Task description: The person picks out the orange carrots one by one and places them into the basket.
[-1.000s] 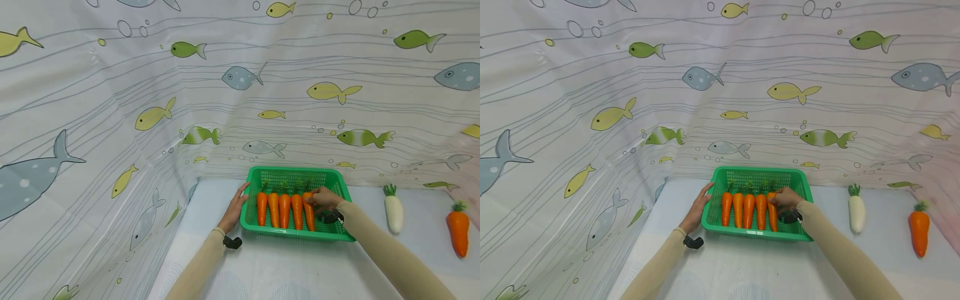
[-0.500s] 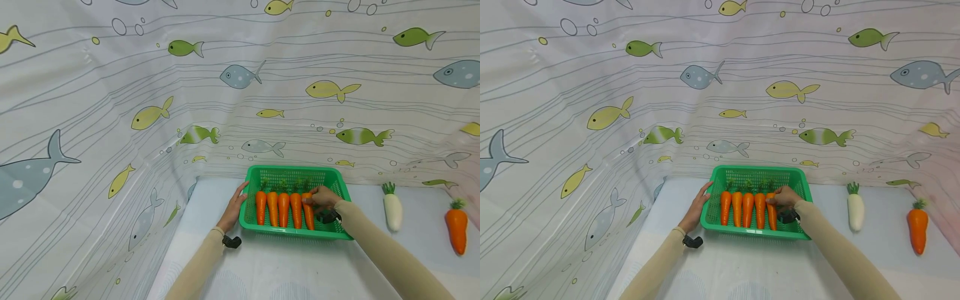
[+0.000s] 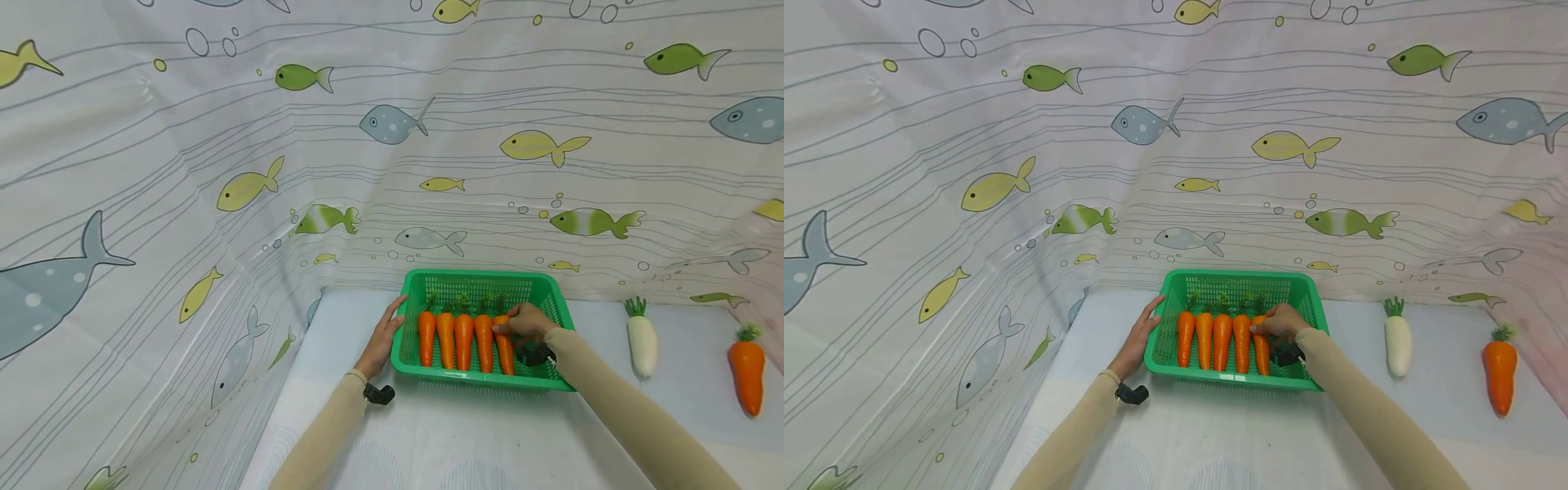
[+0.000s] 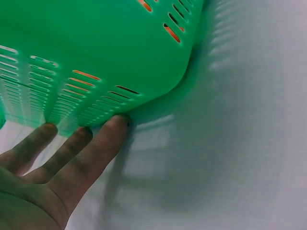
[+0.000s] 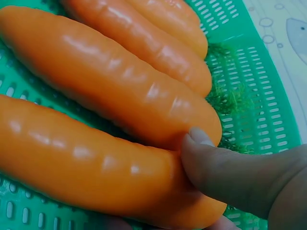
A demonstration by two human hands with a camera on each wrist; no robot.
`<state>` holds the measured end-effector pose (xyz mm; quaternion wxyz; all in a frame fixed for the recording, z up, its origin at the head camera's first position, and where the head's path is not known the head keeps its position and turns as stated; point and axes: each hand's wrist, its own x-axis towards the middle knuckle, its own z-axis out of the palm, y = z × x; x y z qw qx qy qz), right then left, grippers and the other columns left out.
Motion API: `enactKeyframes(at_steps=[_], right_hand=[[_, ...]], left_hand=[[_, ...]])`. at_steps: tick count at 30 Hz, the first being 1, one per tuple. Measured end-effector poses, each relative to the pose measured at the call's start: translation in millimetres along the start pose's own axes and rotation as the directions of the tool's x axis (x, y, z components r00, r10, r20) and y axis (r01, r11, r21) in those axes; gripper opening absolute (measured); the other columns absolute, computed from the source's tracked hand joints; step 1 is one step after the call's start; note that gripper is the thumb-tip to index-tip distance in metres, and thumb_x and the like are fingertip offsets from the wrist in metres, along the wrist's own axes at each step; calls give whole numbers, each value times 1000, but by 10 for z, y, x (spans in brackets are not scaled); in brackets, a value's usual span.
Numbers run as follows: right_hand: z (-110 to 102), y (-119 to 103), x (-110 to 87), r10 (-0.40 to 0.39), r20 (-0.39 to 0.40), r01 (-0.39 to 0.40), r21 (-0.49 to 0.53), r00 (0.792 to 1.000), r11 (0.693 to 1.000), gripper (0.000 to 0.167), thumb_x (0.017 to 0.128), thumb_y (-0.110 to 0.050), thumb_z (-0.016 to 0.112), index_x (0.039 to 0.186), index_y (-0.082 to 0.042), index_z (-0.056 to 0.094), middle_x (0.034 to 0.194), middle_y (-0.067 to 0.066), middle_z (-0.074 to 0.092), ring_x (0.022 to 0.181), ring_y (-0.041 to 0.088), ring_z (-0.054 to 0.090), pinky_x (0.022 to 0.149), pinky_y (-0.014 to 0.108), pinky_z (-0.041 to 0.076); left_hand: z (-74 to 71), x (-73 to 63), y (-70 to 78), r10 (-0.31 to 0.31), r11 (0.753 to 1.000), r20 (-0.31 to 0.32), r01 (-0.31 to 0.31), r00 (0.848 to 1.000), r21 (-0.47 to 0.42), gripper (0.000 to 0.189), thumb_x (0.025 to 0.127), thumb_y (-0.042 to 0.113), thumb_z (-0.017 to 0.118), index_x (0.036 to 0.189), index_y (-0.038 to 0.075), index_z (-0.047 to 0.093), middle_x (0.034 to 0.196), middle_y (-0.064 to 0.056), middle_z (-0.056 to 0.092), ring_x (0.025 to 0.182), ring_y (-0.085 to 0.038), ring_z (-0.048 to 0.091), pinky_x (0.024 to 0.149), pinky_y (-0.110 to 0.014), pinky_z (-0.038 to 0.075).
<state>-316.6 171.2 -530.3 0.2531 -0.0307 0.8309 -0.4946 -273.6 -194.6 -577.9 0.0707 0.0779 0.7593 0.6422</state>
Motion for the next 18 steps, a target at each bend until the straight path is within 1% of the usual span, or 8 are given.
enactKeyframes(at_steps=[9,13,18], right_hand=[[12,17,21,16,-24,-16,-18,1000,1000,65,99,-16,76,141,21,43,140,42,51,114,48,68,82,51,65],[27,10,8,5,-42,-6,-34,999,999,63,99,-16,76,138,21,43,137,42,53,115,50,67,81,51,65],[33,-18,-24,0,-55,-2,-46,999,999,63,99,-16,76,139,21,43,135,42,54,115,51,67,80,50,65]], left_hand=[[9,-29,25,4,1000,-9,-4,1000,17,49,114,46,38,162,53,32,179,3,16,165,-33,14,128,-69,15],[13,-35,17,8,1000,-14,-8,1000,21,48,114,46,38,161,53,33,179,3,16,165,-32,15,127,-69,15],[16,-34,24,14,1000,-13,-14,1000,21,48,114,46,38,161,53,32,179,4,17,165,-32,15,127,-69,15]])
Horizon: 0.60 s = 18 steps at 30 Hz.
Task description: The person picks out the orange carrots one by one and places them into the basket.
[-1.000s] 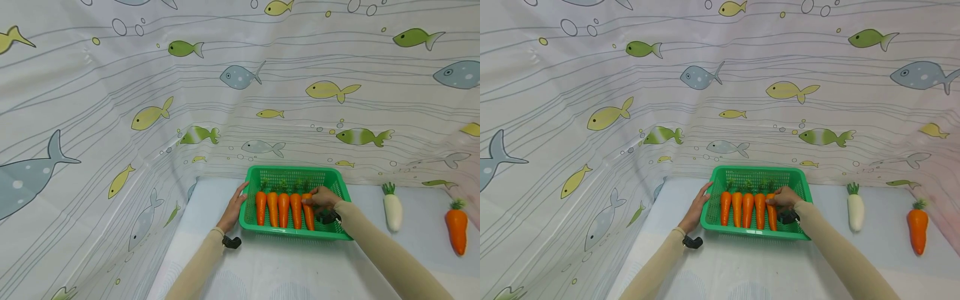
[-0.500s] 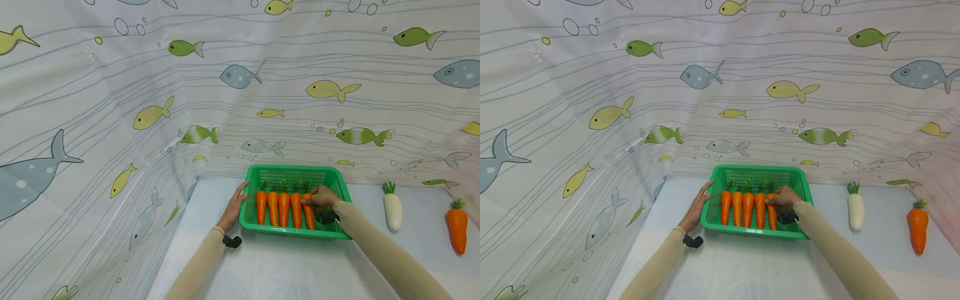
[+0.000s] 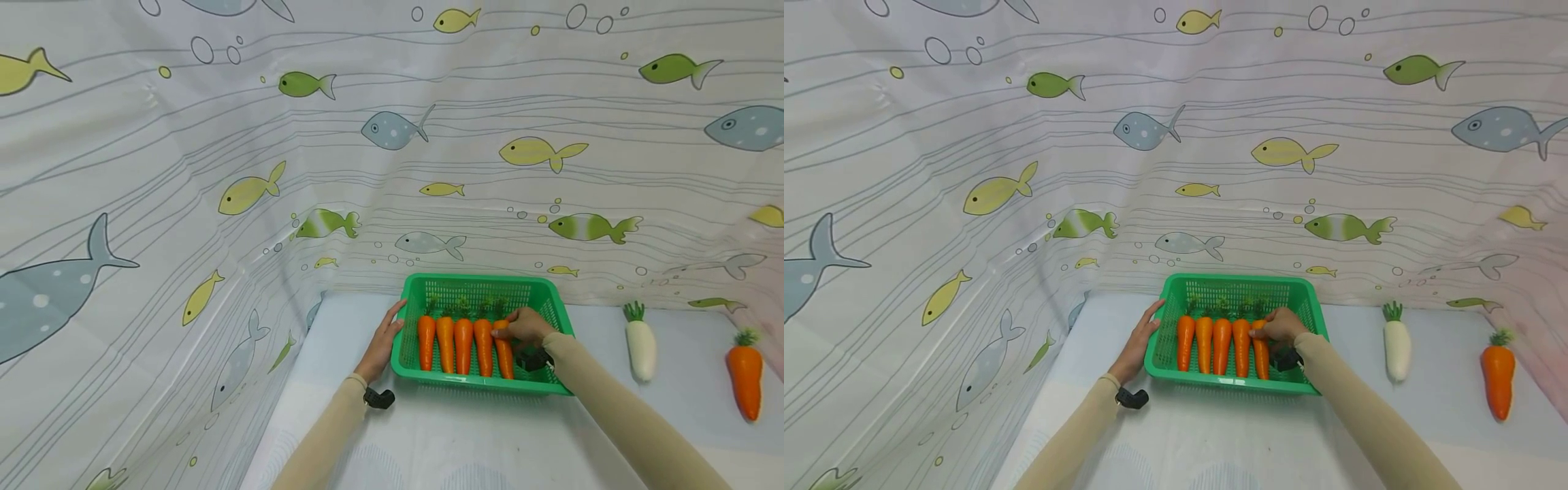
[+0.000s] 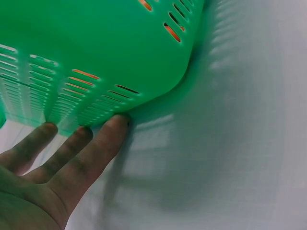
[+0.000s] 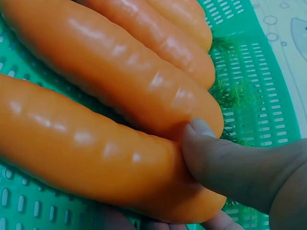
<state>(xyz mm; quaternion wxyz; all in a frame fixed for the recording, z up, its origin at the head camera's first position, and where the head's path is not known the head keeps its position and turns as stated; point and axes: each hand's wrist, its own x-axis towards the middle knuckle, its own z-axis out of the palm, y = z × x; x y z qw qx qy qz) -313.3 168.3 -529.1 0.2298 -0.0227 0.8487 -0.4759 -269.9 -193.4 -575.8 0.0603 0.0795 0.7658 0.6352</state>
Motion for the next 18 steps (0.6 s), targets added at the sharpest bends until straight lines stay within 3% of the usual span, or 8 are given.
enactKeyframes(at_steps=[18], right_hand=[[-3,15,7,20,0,-20,-2,1000,1000,68,99,-18,76,143,21,42,140,42,51,112,48,69,80,49,65]], left_hand=[[6,-2,-1,10,1000,4,-10,1000,0,49,114,45,38,163,50,32,179,3,17,165,-31,15,128,-68,15]])
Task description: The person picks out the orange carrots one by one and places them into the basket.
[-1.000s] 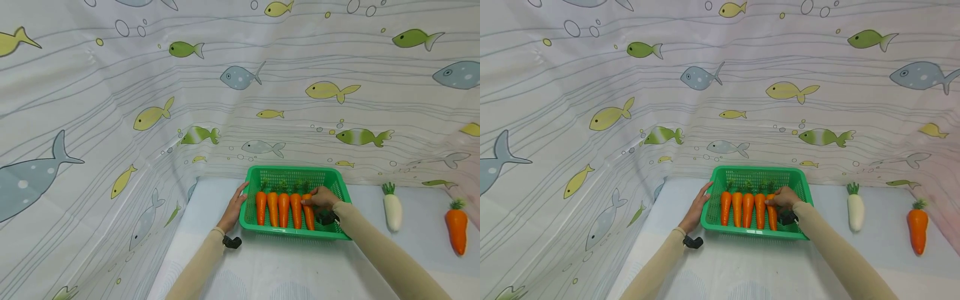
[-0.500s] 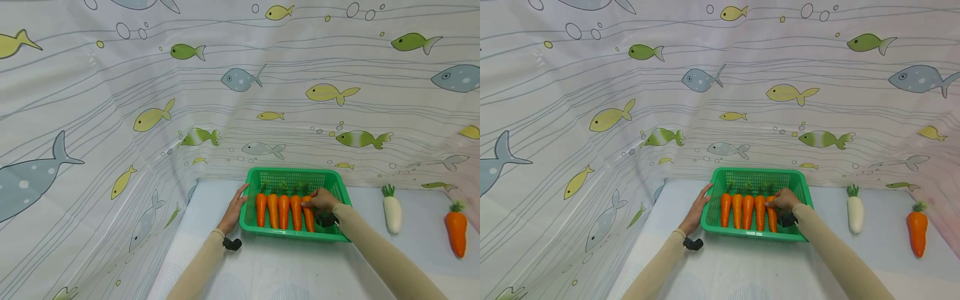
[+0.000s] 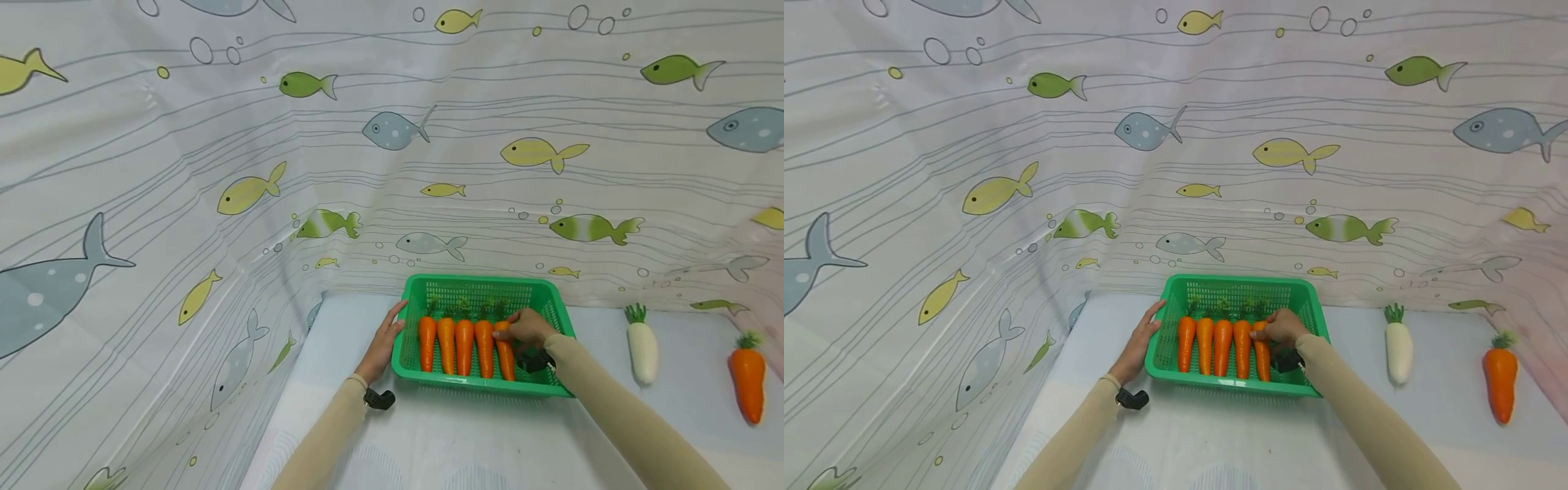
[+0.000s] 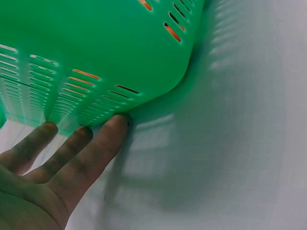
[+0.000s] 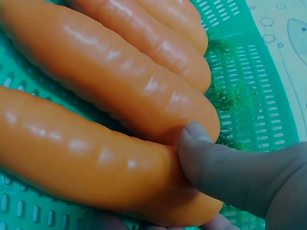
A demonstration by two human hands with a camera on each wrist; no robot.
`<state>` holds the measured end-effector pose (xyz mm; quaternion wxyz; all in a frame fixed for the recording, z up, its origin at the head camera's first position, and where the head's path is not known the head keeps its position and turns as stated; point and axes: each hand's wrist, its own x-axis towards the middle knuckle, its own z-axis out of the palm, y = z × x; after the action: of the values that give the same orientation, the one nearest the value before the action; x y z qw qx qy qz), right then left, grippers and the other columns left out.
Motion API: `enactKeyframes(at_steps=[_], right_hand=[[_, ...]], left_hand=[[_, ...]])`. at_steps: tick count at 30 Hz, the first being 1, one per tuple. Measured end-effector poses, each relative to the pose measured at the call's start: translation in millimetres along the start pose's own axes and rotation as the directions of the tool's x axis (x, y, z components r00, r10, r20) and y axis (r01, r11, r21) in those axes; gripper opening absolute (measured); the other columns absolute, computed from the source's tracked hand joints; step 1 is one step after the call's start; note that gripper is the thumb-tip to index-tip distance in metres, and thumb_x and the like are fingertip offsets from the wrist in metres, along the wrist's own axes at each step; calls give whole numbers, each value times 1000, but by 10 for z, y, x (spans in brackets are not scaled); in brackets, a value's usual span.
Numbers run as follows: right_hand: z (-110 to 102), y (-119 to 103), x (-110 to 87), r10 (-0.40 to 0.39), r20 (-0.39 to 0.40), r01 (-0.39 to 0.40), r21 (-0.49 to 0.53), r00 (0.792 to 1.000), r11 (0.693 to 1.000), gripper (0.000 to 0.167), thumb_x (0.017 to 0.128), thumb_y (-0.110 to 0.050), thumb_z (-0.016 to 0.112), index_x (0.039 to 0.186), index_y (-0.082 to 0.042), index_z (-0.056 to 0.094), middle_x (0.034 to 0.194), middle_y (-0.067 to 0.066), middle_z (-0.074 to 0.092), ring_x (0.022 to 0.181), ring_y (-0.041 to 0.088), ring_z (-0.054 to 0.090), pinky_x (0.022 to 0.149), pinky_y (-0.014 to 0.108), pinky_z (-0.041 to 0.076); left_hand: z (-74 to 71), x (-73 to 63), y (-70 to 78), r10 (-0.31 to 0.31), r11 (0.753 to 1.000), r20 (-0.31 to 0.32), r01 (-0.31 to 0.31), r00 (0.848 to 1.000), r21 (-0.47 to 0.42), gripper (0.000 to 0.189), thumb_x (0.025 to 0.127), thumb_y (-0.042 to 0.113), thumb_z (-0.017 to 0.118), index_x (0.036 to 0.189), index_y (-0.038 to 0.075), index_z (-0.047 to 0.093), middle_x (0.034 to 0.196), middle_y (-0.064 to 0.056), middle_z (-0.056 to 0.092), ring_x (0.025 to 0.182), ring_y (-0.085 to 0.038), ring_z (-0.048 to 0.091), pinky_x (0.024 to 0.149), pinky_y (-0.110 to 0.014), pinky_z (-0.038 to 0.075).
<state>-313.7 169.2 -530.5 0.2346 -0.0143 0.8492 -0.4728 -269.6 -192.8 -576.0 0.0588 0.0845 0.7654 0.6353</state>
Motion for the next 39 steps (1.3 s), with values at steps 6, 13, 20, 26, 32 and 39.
enactKeyframes(at_steps=[6,13,20,26,32,39], right_hand=[[-11,-19,-7,-9,-2,9,-8,1000,1000,66,99,-17,76,142,21,43,138,42,53,111,47,69,80,49,65],[-25,-44,-58,-13,8,13,-1,1000,1000,69,99,-20,77,143,22,43,135,40,57,110,46,70,82,50,65],[-137,-116,-150,-41,-30,36,-170,999,985,79,97,-23,78,146,26,40,145,48,47,95,41,77,81,47,65],[-351,-218,-258,-100,-31,89,-266,994,960,77,101,-26,74,147,25,40,149,49,43,90,40,79,84,49,64],[-657,-257,-419,-214,-38,204,-181,976,962,58,107,-20,65,143,22,49,133,41,61,102,45,75,85,48,64],[-1158,-51,-571,-208,-199,165,-215,958,963,54,106,-22,65,138,20,54,122,36,67,97,36,77,77,39,66]], left_hand=[[2,-1,17,-2,1000,-3,2,1000,-8,49,114,45,38,163,50,32,179,2,17,164,-33,17,127,-70,17],[4,-9,7,-5,1000,-2,5,1000,-7,49,115,41,37,163,50,32,179,1,17,165,-33,16,128,-68,16],[0,3,-11,-3,1000,9,3,1000,-7,50,115,39,37,165,46,30,179,-1,16,164,-35,16,127,-70,17],[-8,-2,9,-15,1000,1,15,1000,-11,48,115,42,37,162,51,32,179,2,16,165,-32,15,128,-68,15],[-15,-4,7,-10,1000,-6,10,1000,-7,49,115,42,38,163,51,32,179,2,16,165,-33,15,128,-68,14],[-23,9,-6,-2,1000,-19,2,1000,5,49,114,44,38,162,51,33,178,2,18,165,-33,15,128,-69,14]])
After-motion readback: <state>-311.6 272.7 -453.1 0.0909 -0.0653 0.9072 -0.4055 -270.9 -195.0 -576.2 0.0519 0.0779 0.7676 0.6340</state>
